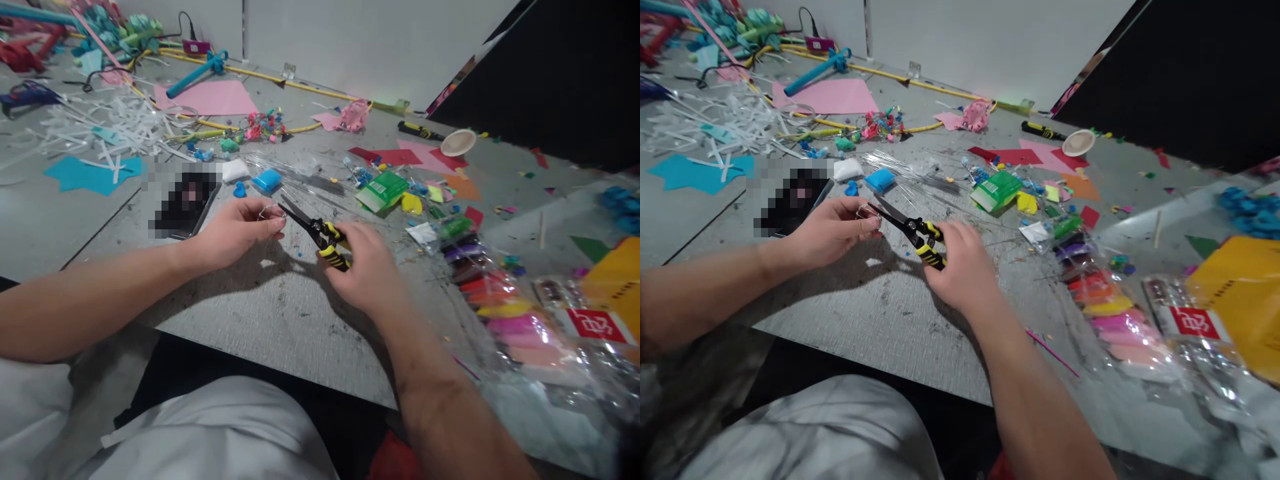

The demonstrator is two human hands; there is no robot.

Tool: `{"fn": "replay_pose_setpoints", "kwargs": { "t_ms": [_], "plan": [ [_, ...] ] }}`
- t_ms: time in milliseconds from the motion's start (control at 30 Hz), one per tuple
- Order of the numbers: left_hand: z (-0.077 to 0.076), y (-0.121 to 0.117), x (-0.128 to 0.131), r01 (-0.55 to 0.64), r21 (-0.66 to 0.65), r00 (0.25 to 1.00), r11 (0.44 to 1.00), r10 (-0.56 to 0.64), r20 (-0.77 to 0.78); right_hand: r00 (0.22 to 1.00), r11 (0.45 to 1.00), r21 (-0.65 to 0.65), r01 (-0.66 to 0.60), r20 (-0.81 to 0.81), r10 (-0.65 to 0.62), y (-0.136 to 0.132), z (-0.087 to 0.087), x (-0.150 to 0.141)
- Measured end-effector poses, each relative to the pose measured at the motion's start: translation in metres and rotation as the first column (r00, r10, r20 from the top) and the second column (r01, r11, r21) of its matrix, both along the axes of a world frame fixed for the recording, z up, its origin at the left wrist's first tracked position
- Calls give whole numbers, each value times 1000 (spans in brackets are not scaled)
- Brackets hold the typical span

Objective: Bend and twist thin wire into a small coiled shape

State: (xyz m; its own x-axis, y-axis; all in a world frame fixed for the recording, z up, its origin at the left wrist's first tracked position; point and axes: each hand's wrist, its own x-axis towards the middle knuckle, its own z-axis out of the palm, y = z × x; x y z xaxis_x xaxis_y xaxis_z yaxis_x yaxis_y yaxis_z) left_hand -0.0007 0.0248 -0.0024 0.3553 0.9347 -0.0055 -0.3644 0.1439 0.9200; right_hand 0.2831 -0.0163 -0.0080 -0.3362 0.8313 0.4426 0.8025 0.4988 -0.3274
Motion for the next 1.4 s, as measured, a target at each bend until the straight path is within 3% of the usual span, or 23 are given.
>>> {"fn": "replay_pose_setpoints", "kwargs": {
  "t_ms": [133, 333, 833, 1400],
  "plan": [
    [6, -3, 1, -10, -28, 998, 1000, 12, 56, 1000, 1000, -1, 21, 7, -21, -1, 4, -2],
    [18, -10, 5, -42, -97, 996, 994, 49, 75, 996, 991, -109, 72, 56, -66, -4, 13, -9],
    [12, -5, 3, -84, -42, 992, 996, 79, -95, 987, 985, -138, 106, 131, -88, -8, 13, -8],
    [14, -4, -1, -62, -20, 976, 998, 56, -211, 987, 955, -252, 157, 75, -142, -8, 16, -15]
  ]
}}
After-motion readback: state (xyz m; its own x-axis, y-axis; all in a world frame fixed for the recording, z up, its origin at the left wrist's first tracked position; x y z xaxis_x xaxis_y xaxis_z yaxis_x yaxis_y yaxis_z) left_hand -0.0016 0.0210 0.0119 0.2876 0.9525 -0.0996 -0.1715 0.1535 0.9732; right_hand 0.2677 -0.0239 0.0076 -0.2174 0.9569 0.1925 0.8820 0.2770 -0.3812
